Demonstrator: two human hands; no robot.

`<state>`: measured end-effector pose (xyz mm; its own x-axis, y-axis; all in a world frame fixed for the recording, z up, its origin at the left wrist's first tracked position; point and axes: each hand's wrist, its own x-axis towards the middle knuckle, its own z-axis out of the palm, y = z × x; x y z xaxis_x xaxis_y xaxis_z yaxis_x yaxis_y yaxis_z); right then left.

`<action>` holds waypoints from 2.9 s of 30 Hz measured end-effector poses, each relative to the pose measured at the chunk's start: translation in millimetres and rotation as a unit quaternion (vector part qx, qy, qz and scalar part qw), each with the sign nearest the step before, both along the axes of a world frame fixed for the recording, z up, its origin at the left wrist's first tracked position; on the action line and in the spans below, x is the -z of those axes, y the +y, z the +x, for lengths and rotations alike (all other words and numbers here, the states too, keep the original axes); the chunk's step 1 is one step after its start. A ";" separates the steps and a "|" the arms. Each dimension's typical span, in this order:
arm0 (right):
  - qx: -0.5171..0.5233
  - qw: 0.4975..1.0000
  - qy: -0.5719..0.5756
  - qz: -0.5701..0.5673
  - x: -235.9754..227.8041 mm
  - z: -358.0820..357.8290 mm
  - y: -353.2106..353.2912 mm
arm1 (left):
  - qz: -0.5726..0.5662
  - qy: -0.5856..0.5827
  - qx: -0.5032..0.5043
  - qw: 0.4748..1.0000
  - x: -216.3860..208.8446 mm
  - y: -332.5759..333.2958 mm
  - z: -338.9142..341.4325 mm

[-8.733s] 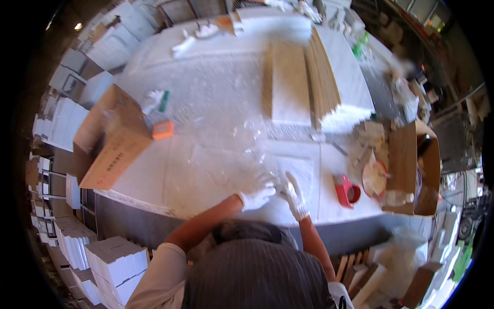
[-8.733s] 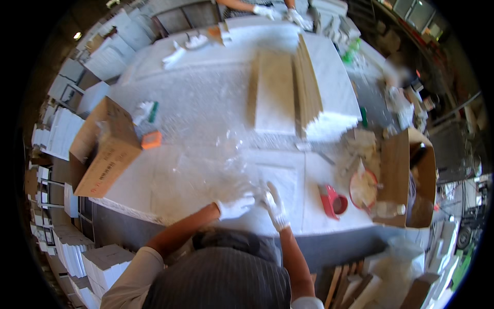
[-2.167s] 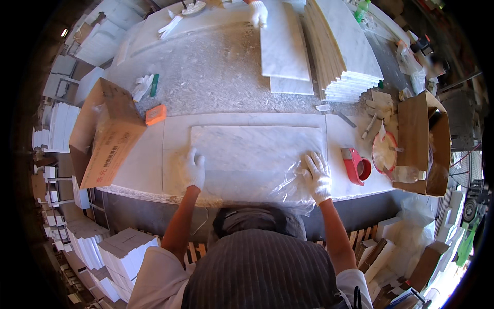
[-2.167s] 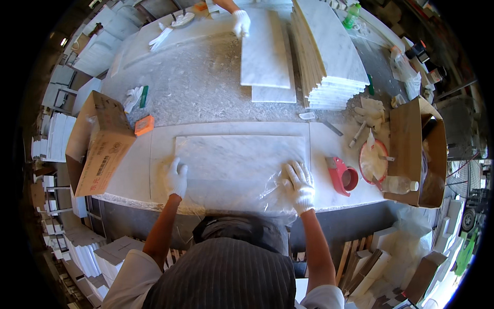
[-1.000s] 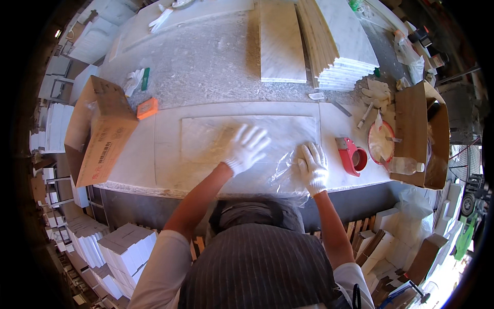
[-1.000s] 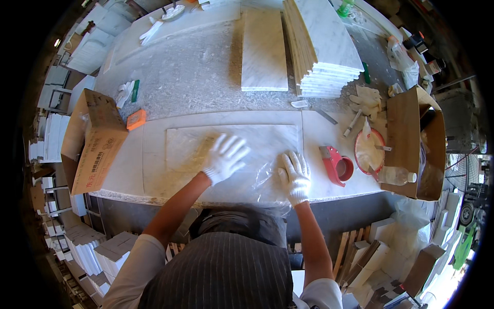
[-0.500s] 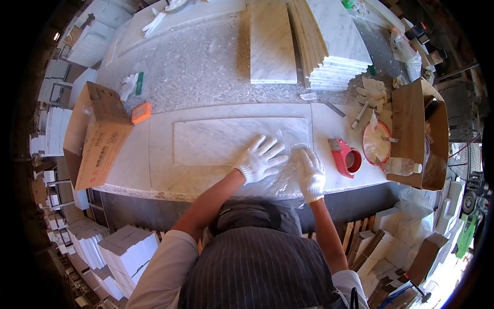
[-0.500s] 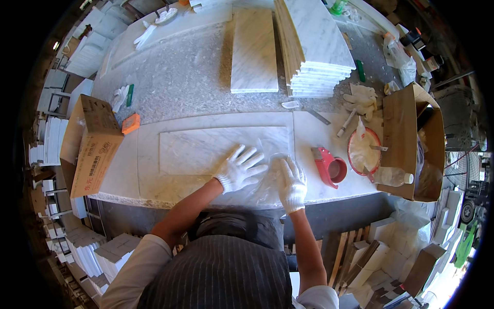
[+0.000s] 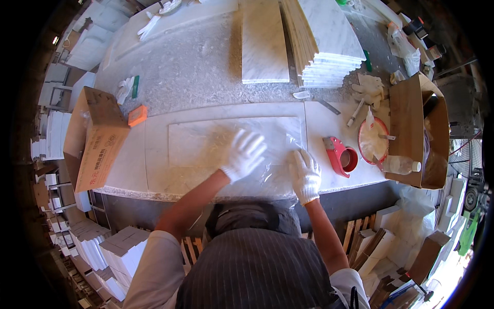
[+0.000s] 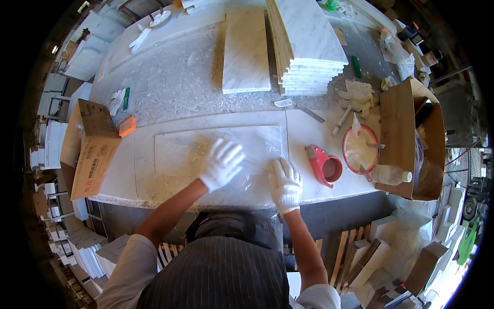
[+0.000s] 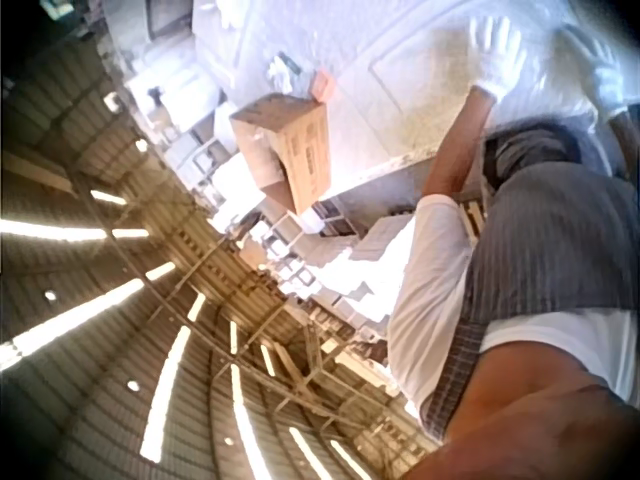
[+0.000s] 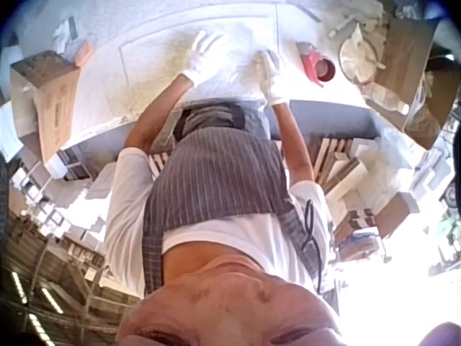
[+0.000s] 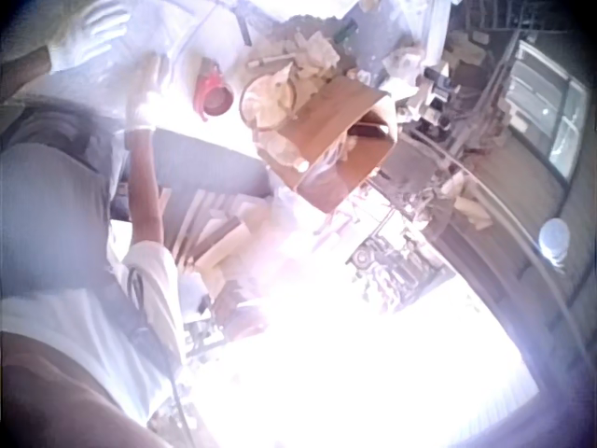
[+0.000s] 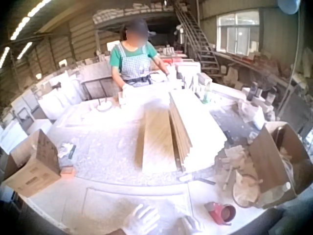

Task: The person wraps rectangular white panels with clear plastic film and secures them with tape. They handle each panel one at a time, smooth the film, apply tape, and stack the finished units on a nearby rack.

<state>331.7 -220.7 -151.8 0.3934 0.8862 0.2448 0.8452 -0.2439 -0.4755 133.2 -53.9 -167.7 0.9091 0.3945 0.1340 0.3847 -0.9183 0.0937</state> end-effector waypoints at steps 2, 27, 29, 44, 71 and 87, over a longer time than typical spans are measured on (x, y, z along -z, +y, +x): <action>-0.013 1.000 0.007 0.016 -3.3 1.7 2.9 | -0.016 -0.014 0.035 0.999 5.7 -21.2 31.5; -0.025 0.994 -0.036 -0.105 25.8 4.0 46.5 | 0.026 0.109 -0.240 0.964 -50.3 38.0 -89.3; -0.015 0.993 -0.028 -0.110 26.0 0.7 46.4 | 0.073 0.035 -0.380 0.921 -19.8 34.1 -144.6; -0.001 0.993 -0.056 -0.104 21.2 -9.2 58.5 | -0.129 -0.173 -0.666 0.714 -9.2 25.9 -202.9; 0.001 0.992 -0.075 -0.099 28.4 -16.3 60.1 | 0.018 -0.104 -0.562 0.820 -1.5 45.4 -215.1; -0.030 0.994 -0.078 -0.077 27.2 -5.2 56.4 | -0.180 -0.326 -0.617 0.693 5.6 51.4 -190.3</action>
<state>326.5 -164.3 -179.0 0.3064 0.9387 0.1579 0.9208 -0.2502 -0.2990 -57.1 -2.5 -173.3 -0.3587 0.9322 0.0492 0.6246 0.2005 0.7548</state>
